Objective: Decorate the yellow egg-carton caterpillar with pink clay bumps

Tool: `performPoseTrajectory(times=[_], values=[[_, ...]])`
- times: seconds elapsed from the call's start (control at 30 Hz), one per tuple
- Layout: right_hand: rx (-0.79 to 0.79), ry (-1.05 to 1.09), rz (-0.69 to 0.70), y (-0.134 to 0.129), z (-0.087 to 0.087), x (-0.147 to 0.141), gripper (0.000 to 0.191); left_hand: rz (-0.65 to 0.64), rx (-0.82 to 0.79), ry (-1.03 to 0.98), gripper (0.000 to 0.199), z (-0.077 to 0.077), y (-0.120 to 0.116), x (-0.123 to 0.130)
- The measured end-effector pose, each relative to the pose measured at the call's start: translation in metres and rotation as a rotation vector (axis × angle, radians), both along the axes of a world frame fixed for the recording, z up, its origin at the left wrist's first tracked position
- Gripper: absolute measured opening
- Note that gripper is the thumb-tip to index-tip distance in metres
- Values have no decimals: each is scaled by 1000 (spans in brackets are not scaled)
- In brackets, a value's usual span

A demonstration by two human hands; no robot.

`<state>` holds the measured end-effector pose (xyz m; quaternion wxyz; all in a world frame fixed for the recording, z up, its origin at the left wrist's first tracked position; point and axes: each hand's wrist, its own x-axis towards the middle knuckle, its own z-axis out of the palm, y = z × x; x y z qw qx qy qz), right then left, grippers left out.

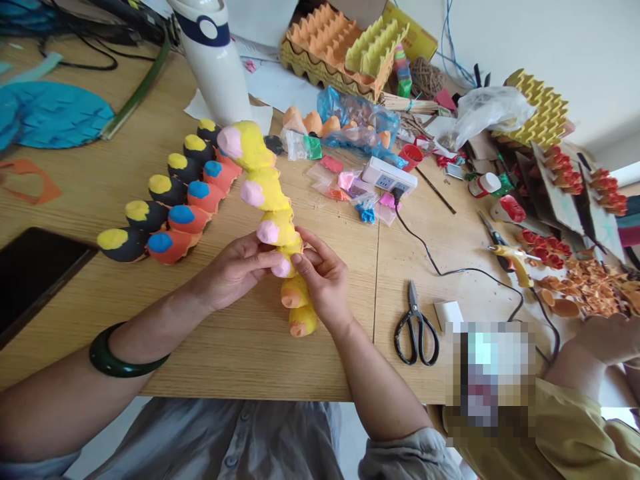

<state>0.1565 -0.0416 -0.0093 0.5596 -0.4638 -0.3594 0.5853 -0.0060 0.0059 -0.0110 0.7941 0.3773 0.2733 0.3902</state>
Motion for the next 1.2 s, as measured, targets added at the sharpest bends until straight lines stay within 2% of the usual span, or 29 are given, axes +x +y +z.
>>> performPoseTrajectory(times=[0.23, 0.4, 0.57, 0.73, 1.2], values=[[-22, 4, 2, 2, -5, 3, 48, -49, -33, -100, 36, -3, 2, -1], [-112, 113, -32, 6, -2, 2, 39, -73, -43, -124, 31, 1, 2, -1], [-169, 150, -35, 7, 1, 0, 39, -81, 39, -36, 51, 1, 1, -1], [-151, 144, -22, 6, -1, -2, 45, -68, 93, 28, 60, -5, 0, -2], [-32, 11, -63, 0, -4, -3, 46, -20, 126, 40, 48, 0, 0, -2]])
